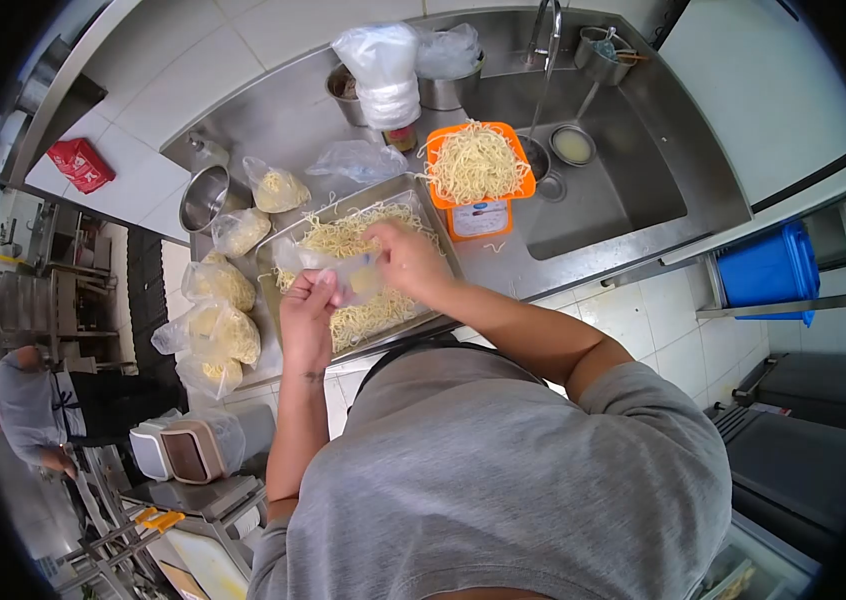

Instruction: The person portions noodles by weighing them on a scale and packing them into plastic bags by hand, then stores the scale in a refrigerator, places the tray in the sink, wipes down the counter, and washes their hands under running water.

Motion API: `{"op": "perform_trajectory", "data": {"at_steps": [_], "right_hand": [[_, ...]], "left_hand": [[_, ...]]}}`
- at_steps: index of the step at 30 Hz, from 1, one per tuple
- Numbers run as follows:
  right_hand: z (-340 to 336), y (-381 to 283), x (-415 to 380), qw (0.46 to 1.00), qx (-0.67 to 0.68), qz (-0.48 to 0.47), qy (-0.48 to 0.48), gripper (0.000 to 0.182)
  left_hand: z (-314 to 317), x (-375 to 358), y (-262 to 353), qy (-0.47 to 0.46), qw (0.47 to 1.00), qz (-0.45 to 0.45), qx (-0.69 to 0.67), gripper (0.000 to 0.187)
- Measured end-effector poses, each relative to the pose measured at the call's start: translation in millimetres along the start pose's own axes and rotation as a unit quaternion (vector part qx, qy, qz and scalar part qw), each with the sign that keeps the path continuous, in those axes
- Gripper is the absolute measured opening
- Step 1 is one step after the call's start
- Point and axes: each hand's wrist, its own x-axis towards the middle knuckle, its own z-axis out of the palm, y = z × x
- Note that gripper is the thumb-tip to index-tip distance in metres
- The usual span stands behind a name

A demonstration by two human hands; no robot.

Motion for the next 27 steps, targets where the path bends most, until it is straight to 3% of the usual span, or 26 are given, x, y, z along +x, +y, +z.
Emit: {"op": "perform_trajectory", "data": {"at_steps": [1,2,3,4,5,7,10,11,13,14,15,17,18,20,21,22,23,26,27], "right_hand": [[1,13,3,1.000,-0.019,-0.013,0.019,0.034],[2,20,6,0.998,-0.038,-0.027,0.036,0.038],[-2,14,8,0.984,0.161,0.066,-0.032,0.038],[-5,6,10,0.917,0.352,0.158,-0.100,0.038],[-8,-3,10,0.800,0.523,0.244,-0.163,0.038],[-8,-26,0,0.796,0.553,0.171,-0.178,0.039],[-4,-40,0,0.795,0.567,0.099,-0.192,0.045],[-5,-41,2,0.797,0.567,0.082,-0.193,0.048],[-5,-42,7,0.935,0.336,0.060,-0.103,0.050],[-7,-41,11,0.976,0.208,0.044,-0.049,0.051],[-8,-33,17,0.995,0.094,-0.010,0.033,0.049],[-8,-11,30,0.963,-0.141,-0.114,0.198,0.045],[-8,-5,29,0.985,-0.048,-0.051,0.155,0.043],[-6,2,34,0.986,0.137,0.074,0.058,0.040],[-5,-4,31,0.941,0.321,0.101,-0.016,0.040],[-5,-13,25,0.857,0.492,0.126,-0.090,0.040],[-6,-19,21,0.737,0.641,0.146,-0.159,0.041],[-6,-22,22,0.868,0.474,0.083,-0.118,0.041],[-3,-15,27,0.922,0.365,0.080,-0.096,0.042]], "left_hand": [[-5,-4,1,-0.072,0.994,-0.040,-0.073,0.005],[3,-8,4,-0.042,0.997,-0.030,-0.058,0.004],[18,-14,11,-0.012,0.999,-0.017,-0.043,0.004],[25,-19,16,0.019,0.999,-0.006,-0.028,0.004],[24,-18,16,0.035,0.999,-0.007,-0.033,0.006],[20,-10,16,0.070,0.997,-0.005,-0.045,0.010],[0,5,-6,0.106,0.970,0.077,0.203,0.013],[13,0,9,0.149,0.931,0.035,0.332,0.013],[-5,10,-5,0.120,0.905,0.200,0.356,0.013],[-11,13,-9,0.100,0.882,0.281,0.366,0.013],[-2,6,-1,0.063,0.984,0.140,0.091,0.015],[27,-11,20,-0.006,0.997,0.068,-0.037,0.018],[35,-17,25,-0.040,0.993,0.031,-0.104,0.020],[12,-4,14,0.045,0.998,0.025,0.041,0.025],[-12,12,6,0.110,0.984,0.018,0.138,0.027],[-34,28,-6,0.174,0.957,0.009,0.232,0.029],[-34,35,-5,0.233,0.931,0.158,0.233,0.029],[-35,34,3,0.294,0.907,0.229,0.195,0.026],[-41,27,0,0.208,0.944,0.189,0.176,0.023]]}}
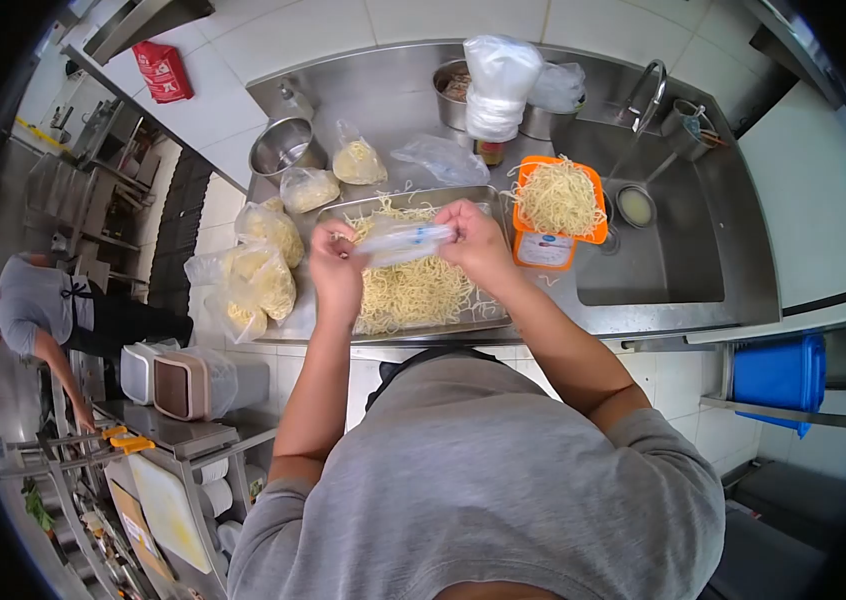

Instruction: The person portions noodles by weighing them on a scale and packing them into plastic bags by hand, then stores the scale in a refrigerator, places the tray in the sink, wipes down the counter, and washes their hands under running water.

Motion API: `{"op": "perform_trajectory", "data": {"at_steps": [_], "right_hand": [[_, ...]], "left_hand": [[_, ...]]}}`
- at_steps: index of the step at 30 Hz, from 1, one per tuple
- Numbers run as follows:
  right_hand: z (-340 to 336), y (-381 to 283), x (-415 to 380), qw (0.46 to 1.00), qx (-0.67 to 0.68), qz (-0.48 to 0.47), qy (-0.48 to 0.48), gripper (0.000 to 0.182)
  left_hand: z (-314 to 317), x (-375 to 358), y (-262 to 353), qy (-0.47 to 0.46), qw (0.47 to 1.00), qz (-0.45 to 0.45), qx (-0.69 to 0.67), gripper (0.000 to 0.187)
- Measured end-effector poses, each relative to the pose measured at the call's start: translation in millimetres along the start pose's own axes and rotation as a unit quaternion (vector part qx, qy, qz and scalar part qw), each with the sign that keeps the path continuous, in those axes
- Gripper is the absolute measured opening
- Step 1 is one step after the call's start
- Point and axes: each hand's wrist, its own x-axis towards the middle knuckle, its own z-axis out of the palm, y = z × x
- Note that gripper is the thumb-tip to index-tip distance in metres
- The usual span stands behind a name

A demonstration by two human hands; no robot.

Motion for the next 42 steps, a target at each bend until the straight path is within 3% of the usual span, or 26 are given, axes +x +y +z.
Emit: {"op": "perform_trajectory", "data": {"at_steps": [2,3,6,9,12,15,19,20,23,26,29,32,34,35,36,38,42], "right_hand": [[-21,16,10,0.967,-0.241,-0.006,0.085,0.047],[-26,4,4,0.949,-0.297,-0.064,0.091,0.052],[-49,-46,-4,0.848,-0.466,-0.213,0.132,0.078],[-107,-89,-1,0.756,-0.590,-0.059,0.277,0.080],[-147,-67,15,0.756,-0.609,0.146,0.190,0.093],[-146,-38,20,0.716,-0.652,0.197,0.153,0.099],[-152,-13,37,0.684,-0.679,0.201,0.172,0.091],[-147,-16,39,0.670,-0.694,0.186,0.184,0.078],[-153,-18,49,0.675,-0.705,0.151,0.156,0.065],[-168,0,54,0.704,-0.670,0.120,0.204,0.054],[-187,1,50,0.730,-0.655,0.025,0.192,0.052],[-188,-34,40,0.878,-0.439,0.072,0.178,0.045],[-183,-37,40,0.972,-0.160,0.058,0.159,0.042],[-182,-38,39,0.988,-0.012,0.049,0.147,0.041],[-169,-47,37,0.987,0.032,0.033,0.152,0.039],[-148,-60,40,0.988,0.092,0.023,0.124,0.035],[-90,-68,46,0.978,0.187,-0.004,0.093,0.029]], "left_hand": [[-6,-12,16,-0.097,0.965,0.195,0.147,0.027],[-3,-16,25,-0.146,0.922,0.293,0.209,0.029],[-25,-2,19,-0.079,0.918,0.202,0.332,0.038],[-37,-3,19,-0.054,0.920,0.144,0.361,0.041],[-34,-7,13,-0.098,0.928,0.145,0.329,0.042],[-21,-12,8,-0.140,0.915,0.174,0.337,0.042],[-9,-21,11,-0.151,0.897,0.144,0.390,0.038],[-5,-21,15,-0.151,0.889,0.133,0.412,0.037],[-1,-21,16,-0.133,0.897,0.101,0.410,0.034],[-2,-22,17,-0.117,0.875,0.132,0.450,0.036],[-10,-22,18,-0.095,0.868,0.158,0.462,0.042],[-21,-17,13,-0.068,0.859,0.169,0.479,0.047],[-21,-11,12,-0.067,0.853,0.146,0.496,0.049],[-18,-6,11,-0.068,0.850,0.137,0.504,0.050],[-13,-1,9,-0.085,0.854,0.128,0.496,0.050],[3,3,-1,-0.119,0.861,0.108,0.483,0.051],[49,-3,-24,-0.270,0.859,0.151,0.409,0.050]]}}
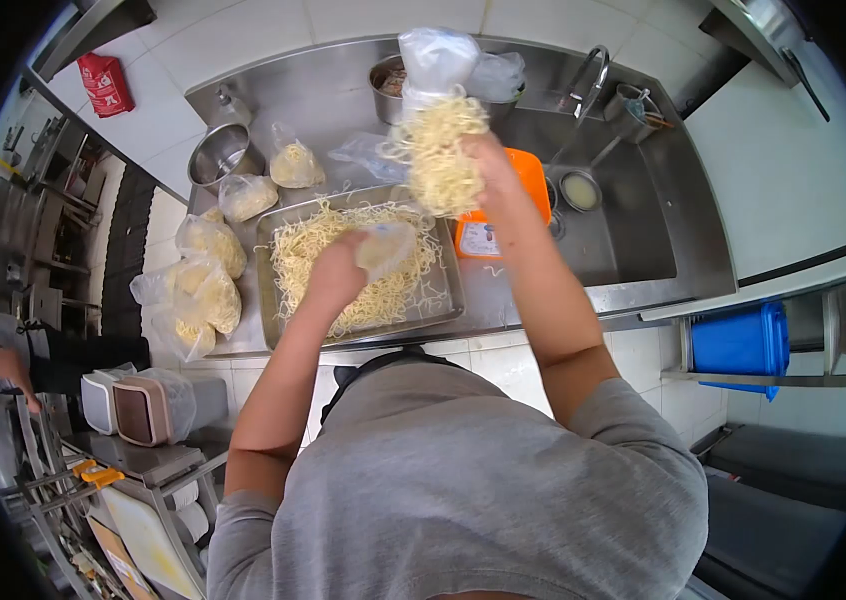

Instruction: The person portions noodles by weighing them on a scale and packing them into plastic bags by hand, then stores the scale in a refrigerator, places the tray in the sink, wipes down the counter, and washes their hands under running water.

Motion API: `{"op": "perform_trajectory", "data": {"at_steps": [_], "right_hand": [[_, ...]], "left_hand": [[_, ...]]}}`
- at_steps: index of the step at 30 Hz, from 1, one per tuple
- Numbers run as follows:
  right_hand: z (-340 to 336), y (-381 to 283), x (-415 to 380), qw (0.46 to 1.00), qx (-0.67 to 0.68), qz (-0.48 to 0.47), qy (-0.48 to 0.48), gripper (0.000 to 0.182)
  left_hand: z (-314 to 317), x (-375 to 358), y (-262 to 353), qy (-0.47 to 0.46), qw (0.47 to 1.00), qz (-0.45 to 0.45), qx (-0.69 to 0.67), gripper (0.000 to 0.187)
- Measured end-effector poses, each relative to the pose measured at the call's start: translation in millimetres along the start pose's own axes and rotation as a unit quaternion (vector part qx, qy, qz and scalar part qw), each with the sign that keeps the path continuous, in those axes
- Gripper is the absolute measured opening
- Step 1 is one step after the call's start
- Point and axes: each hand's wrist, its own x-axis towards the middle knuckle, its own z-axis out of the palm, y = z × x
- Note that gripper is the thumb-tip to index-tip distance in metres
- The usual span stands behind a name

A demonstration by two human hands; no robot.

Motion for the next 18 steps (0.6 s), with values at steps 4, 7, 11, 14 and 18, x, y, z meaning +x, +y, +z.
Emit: {"op": "perform_trajectory", "data": {"at_steps": [4,7,11,14,18], "right_hand": [[47,69,0,0.979,-0.113,-0.157,0.062,0.043],[35,144,-5,0.872,-0.390,-0.275,0.107,0.054],[18,184,-32,0.886,-0.442,-0.136,-0.027,0.057],[8,183,-34,0.880,-0.462,-0.030,-0.105,0.054],[18,158,-23,0.796,-0.572,-0.106,-0.169,0.037]], "left_hand": [[16,20,11,-0.275,0.891,-0.213,-0.290,0.040],[49,22,-46,-0.265,0.820,-0.268,-0.431,0.033],[44,-9,-68,-0.155,0.808,-0.274,-0.499,0.022],[62,-19,-89,-0.182,0.837,-0.279,-0.435,0.024],[25,2,-42,-0.054,0.933,-0.141,-0.326,0.029]]}}
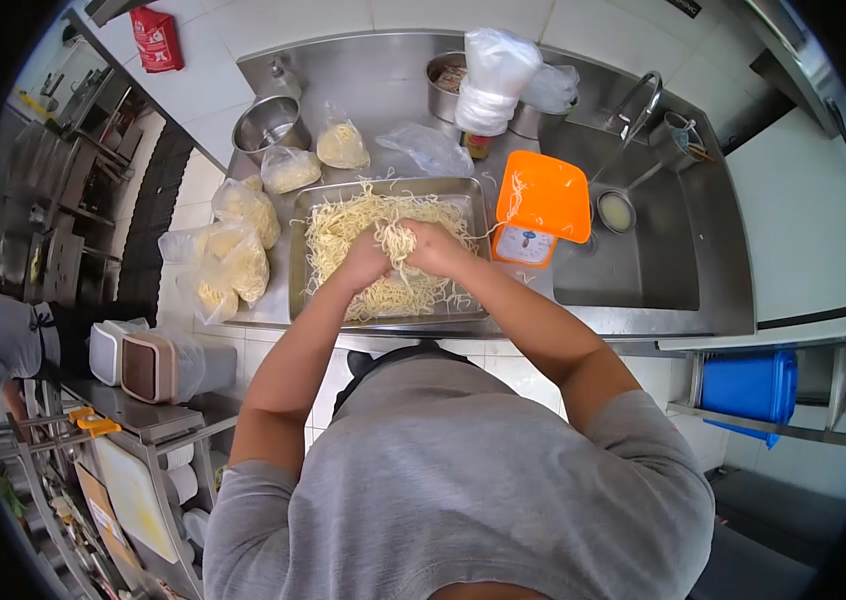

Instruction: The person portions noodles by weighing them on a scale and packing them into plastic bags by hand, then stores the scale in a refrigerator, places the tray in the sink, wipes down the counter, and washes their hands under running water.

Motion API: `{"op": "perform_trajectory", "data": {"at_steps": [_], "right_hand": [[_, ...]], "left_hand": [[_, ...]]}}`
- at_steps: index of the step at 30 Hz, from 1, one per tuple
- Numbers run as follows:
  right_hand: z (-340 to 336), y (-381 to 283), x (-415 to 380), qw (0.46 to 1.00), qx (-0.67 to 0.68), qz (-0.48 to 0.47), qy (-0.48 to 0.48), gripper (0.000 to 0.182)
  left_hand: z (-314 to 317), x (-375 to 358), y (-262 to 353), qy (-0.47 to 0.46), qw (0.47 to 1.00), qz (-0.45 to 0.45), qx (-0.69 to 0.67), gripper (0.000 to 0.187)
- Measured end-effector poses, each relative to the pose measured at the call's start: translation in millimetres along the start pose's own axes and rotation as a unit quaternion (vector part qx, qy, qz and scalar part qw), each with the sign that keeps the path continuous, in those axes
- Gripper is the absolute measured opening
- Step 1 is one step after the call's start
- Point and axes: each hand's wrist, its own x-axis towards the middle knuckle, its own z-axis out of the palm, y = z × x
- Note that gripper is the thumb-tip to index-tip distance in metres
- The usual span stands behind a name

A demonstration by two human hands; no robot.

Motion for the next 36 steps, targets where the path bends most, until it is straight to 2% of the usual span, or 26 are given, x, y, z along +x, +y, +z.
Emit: {"op": "perform_trajectory", "data": {"at_steps": [1,2,5,8,11,12,15,18,19,22,25,26,29,32,35,36], "right_hand": [[-5,-3,7,0.998,-0.063,-0.022,-0.006,0.033],[-5,-4,16,0.990,-0.142,0.024,-0.016,0.026],[-15,-19,42,0.954,-0.274,0.107,-0.057,0.027],[-19,-5,70,0.948,-0.246,0.185,-0.083,0.034],[-72,-54,79,0.938,-0.128,0.138,-0.290,0.045],[-81,-72,71,0.946,-0.090,0.167,-0.264,0.048],[-101,-105,54,0.951,-0.195,0.060,-0.234,0.056],[-141,-113,47,0.974,-0.095,0.081,-0.191,0.061],[-154,-108,45,0.982,-0.064,0.081,-0.160,0.063],[-175,-78,31,0.977,-0.110,0.122,-0.139,0.076],[-168,-33,5,0.931,-0.271,0.220,-0.107,0.096],[-165,-13,-2,0.922,-0.300,0.222,-0.102,0.111],[-135,46,-28,0.970,-0.206,0.120,0.050,0.110],[-100,53,-43,0.931,-0.301,0.048,0.200,0.081],[-89,31,-52,0.924,-0.315,0.092,0.196,0.048],[-87,36,-53,0.916,-0.333,0.064,0.213,0.043]], "left_hand": [[-1,6,9,0.041,0.992,0.081,0.084,0.031],[-2,11,18,0.081,0.969,0.162,0.168,0.034],[-8,22,49,0.084,0.944,0.209,0.242,0.043],[-7,18,86,0.066,0.945,0.194,0.256,0.049],[-22,12,99,0.059,0.953,0.158,0.254,0.056],[-28,11,99,0.055,0.958,0.140,0.246,0.059],[-35,8,96,0.097,0.942,0.204,0.248,0.063],[-35,-5,123,0.047,0.993,0.069,0.084,0.067],[-31,-7,122,0.047,0.995,0.061,0.057,0.067],[-27,-12,129,0.048,0.998,0.042,-0.001,0.069],[-29,-26,140,0.054,0.998,0.033,-0.022,0.070],[-32,-28,136,0.057,0.997,0.038,-0.029,0.070],[-26,-28,124,0.060,0.997,0.037,-0.042,0.070],[-21,-30,121,0.039,0.999,0.005,-0.037,0.069],[-13,-32,117,0.024,0.998,-0.012,-0.060,0.069],[-9,-32,114,0.022,0.997,-0.013,-0.074,0.070]]}}
